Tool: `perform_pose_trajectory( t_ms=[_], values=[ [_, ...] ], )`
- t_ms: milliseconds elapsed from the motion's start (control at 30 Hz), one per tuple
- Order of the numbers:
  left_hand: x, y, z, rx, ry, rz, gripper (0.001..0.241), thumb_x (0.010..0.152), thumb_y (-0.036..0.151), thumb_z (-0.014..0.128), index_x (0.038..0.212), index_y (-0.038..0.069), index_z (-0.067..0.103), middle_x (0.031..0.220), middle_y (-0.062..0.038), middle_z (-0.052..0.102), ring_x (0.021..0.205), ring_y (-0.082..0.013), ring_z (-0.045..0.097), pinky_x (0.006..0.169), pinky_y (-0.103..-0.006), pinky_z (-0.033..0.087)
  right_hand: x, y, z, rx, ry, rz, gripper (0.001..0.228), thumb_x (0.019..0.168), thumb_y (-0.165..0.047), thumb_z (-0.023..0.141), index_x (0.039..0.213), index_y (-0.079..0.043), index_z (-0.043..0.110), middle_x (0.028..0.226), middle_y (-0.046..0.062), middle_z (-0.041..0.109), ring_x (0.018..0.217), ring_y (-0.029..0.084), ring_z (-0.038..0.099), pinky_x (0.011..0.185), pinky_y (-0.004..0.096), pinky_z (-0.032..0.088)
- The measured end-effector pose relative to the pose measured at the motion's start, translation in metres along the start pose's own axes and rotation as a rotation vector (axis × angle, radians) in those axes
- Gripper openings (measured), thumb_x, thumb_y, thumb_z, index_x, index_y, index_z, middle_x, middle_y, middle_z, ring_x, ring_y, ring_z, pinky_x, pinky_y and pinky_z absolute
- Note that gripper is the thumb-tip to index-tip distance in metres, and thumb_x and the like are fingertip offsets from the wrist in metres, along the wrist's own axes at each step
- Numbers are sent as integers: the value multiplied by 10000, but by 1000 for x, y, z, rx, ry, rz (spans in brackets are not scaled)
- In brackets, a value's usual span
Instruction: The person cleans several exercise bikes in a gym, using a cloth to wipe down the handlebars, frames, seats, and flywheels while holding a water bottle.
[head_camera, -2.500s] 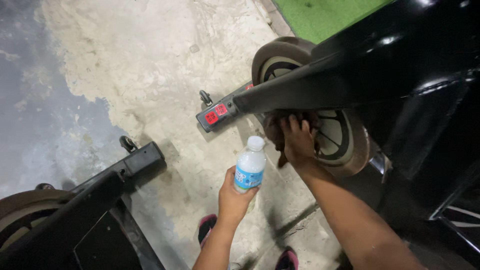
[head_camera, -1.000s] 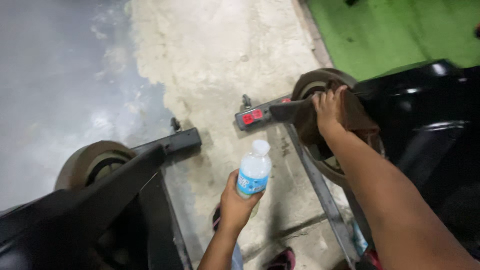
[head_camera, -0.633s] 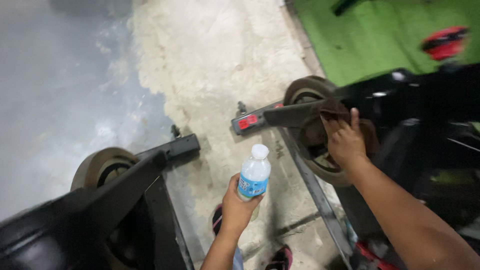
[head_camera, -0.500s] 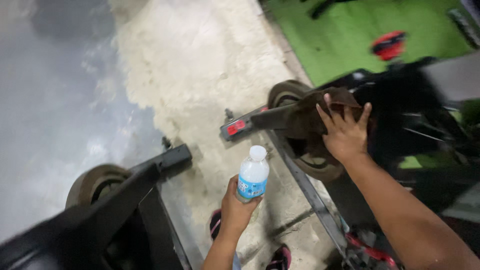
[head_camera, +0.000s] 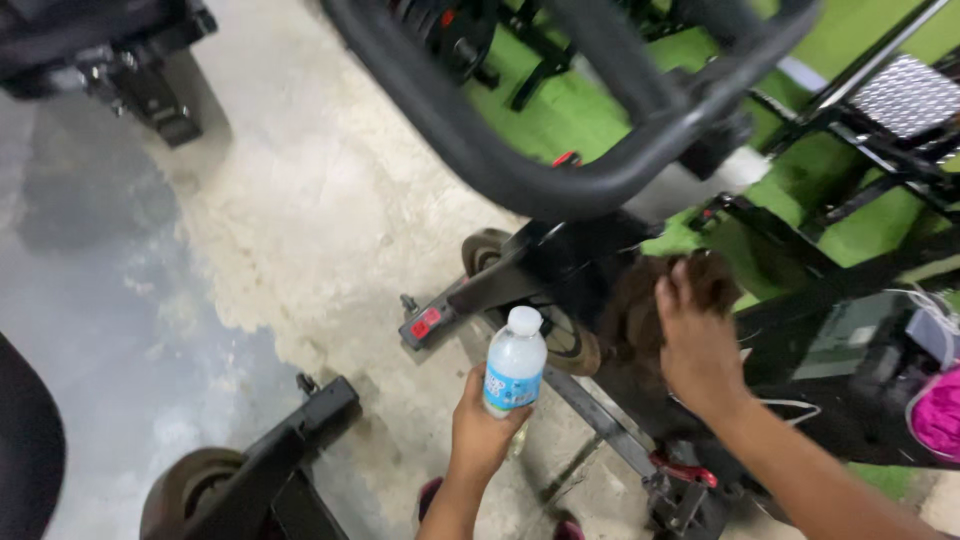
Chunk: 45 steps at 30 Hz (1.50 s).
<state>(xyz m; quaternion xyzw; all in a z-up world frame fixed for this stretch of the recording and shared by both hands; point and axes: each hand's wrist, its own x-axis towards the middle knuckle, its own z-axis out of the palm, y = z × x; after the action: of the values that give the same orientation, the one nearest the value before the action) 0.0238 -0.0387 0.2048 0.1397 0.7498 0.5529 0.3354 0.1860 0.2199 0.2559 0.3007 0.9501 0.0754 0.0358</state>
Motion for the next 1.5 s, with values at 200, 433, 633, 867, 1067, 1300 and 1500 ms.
perform_pose_trajectory(
  t_ms=[200, 433, 633, 867, 1067, 1300, 1500],
  values=[
    [-9, 64, 15, -96, -90, 236, 674, 677, 134, 904, 1266, 53, 587, 1119, -112, 772, 1040, -203, 741, 922, -331, 559, 80, 18, -119, 349, 734, 44, 1055, 805, -137, 849, 1624, 53, 213, 1673, 369, 218, 1486, 572, 344, 1240, 587, 329],
    [-22, 131, 5, -44, -197, 254, 710, 653, 109, 877, 1298, 63, 583, 1160, -96, 754, 1087, -170, 712, 949, -317, 542, 125, 35, -132, 362, 417, 409, 951, 770, -267, 843, 1492, 51, 312, 1251, 350, 590, 1115, 544, 605, 963, 556, 507],
    [-48, 178, -33, -4, -289, 288, 725, 647, 158, 886, 1299, 63, 586, 1187, -114, 747, 1124, -206, 715, 968, -338, 541, 136, 79, -154, 285, 90, 273, 930, 715, -260, 811, 1428, 103, 337, 1015, 330, 703, 974, 481, 693, 877, 520, 566],
    [-73, 204, -112, 193, -240, 373, 771, 610, 208, 916, 1302, 78, 601, 1226, -116, 738, 1162, -220, 698, 990, -352, 520, 124, 116, -254, 166, -113, 137, 522, 765, -182, 725, 1287, -179, 733, 1119, 192, 766, 1056, 381, 732, 944, 474, 571],
    [-83, 206, -155, 103, -206, 341, 702, 649, 170, 890, 1283, 74, 605, 1211, -97, 748, 1160, -196, 685, 1005, -345, 512, 123, 74, -261, 672, 241, 20, 786, 675, -105, 652, 1458, -129, 574, 1383, 199, 568, 1271, 417, 531, 1046, 508, 419],
    [-94, 217, -181, 122, -175, 383, 727, 655, 157, 892, 1308, 74, 583, 1224, -84, 722, 1156, -172, 667, 1014, -332, 502, 98, -10, -187, 785, 550, -76, 627, 816, -49, 650, 1441, -67, 606, 1588, 140, 516, 1471, 445, 436, 1256, 578, 176],
    [-87, 226, -197, 76, -200, 385, 722, 649, 122, 891, 1298, 55, 582, 1217, -86, 719, 1137, -167, 662, 1007, -328, 502, 57, -106, -232, 542, 620, -246, 759, 561, -85, 757, 1304, -73, 604, 1291, 187, 624, 1268, 459, 519, 1181, 603, 244]
  ],
)
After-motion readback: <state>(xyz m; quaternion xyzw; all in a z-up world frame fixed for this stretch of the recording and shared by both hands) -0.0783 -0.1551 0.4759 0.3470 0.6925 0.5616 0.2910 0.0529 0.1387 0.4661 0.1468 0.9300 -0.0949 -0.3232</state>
